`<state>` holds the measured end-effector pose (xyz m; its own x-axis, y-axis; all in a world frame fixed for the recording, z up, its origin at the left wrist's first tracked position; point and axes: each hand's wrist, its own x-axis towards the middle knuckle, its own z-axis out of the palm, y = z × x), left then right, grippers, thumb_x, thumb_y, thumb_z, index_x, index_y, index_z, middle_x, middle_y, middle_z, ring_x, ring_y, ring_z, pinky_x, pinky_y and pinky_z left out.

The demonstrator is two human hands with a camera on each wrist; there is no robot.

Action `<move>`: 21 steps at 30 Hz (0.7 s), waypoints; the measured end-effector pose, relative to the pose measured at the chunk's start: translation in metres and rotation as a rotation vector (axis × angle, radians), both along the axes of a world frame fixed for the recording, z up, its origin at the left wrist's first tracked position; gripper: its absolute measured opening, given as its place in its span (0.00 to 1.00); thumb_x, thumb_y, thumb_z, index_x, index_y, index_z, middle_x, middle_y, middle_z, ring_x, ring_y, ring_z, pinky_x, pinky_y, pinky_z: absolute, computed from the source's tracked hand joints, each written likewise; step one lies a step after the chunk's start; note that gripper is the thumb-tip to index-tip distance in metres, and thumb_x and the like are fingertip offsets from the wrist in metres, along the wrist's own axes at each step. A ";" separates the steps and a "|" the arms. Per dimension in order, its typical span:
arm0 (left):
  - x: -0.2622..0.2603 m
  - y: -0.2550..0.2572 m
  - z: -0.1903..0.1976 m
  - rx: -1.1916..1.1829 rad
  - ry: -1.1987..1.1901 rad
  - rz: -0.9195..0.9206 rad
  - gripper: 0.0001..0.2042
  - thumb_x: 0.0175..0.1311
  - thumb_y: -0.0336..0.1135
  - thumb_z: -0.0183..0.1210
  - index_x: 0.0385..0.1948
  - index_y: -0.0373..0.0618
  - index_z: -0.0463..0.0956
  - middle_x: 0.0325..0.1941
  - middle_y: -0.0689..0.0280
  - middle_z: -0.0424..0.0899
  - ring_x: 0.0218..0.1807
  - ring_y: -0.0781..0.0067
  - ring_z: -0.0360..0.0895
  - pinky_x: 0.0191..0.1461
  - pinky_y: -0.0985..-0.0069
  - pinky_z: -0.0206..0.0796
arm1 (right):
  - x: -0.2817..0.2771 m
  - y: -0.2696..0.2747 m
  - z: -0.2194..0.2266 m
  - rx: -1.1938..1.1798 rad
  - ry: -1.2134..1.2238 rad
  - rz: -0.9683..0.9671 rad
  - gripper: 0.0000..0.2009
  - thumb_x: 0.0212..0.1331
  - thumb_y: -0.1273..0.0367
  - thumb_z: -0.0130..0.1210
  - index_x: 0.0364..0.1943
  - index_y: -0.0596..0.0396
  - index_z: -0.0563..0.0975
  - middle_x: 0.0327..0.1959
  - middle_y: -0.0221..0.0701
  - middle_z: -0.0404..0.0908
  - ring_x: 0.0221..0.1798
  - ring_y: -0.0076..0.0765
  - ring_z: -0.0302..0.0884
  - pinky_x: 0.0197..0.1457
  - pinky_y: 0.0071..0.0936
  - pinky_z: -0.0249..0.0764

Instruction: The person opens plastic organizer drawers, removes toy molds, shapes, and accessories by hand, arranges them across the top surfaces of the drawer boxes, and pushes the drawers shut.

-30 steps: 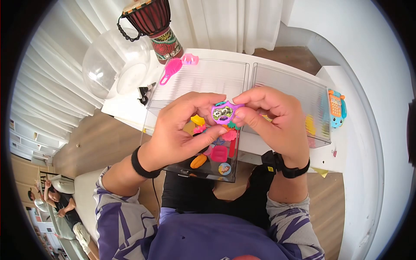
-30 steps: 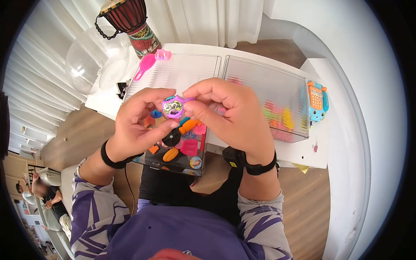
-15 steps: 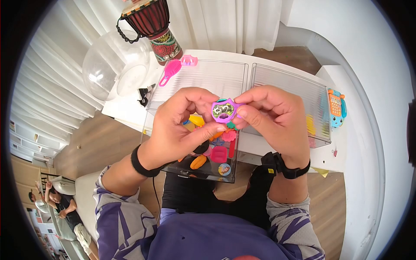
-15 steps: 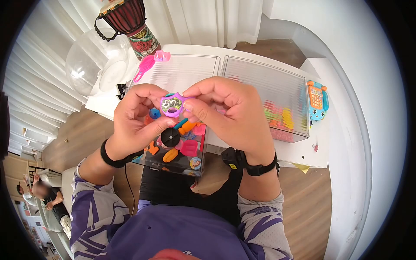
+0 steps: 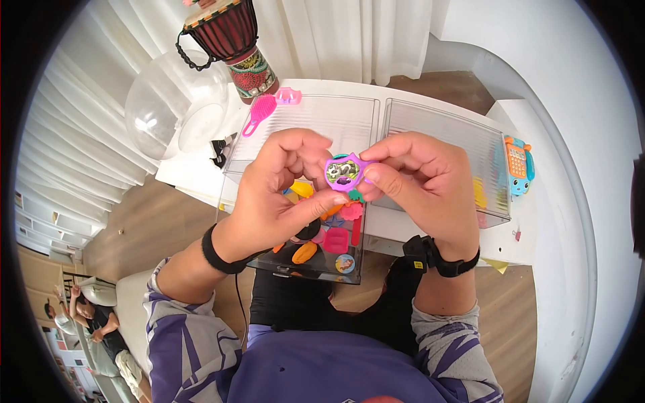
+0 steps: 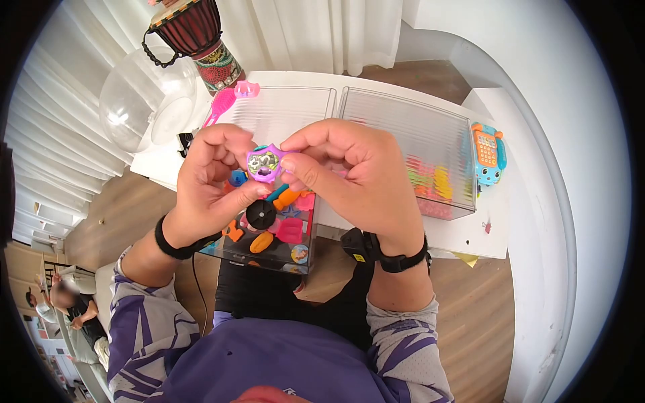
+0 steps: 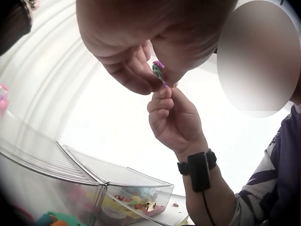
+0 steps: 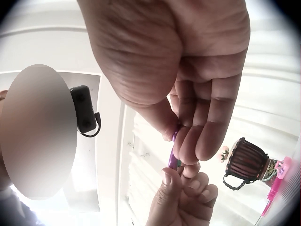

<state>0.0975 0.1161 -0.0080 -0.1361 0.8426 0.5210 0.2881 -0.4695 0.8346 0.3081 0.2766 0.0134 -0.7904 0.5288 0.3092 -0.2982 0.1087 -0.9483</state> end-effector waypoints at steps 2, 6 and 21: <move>0.003 -0.001 0.006 -0.035 0.004 -0.004 0.31 0.76 0.19 0.74 0.78 0.36 0.72 0.55 0.64 0.88 0.53 0.77 0.89 0.61 0.73 0.83 | 0.000 0.000 0.001 -0.001 -0.003 -0.003 0.07 0.79 0.76 0.70 0.54 0.67 0.90 0.42 0.35 0.96 0.45 0.24 0.96 0.50 0.23 0.92; -0.007 -0.001 0.010 -0.105 0.252 -0.038 0.34 0.73 0.18 0.76 0.76 0.38 0.67 0.59 0.61 0.85 0.51 0.77 0.88 0.59 0.73 0.83 | 0.001 0.000 0.001 -0.003 0.001 -0.005 0.07 0.79 0.76 0.70 0.53 0.67 0.90 0.42 0.35 0.96 0.45 0.24 0.96 0.50 0.24 0.92; -0.007 0.004 0.001 0.069 0.115 -0.043 0.42 0.71 0.17 0.78 0.81 0.43 0.60 0.75 0.48 0.84 0.50 0.74 0.89 0.56 0.73 0.84 | 0.000 -0.002 0.003 -0.023 0.002 0.004 0.07 0.79 0.76 0.70 0.53 0.67 0.89 0.43 0.36 0.96 0.46 0.27 0.97 0.52 0.26 0.93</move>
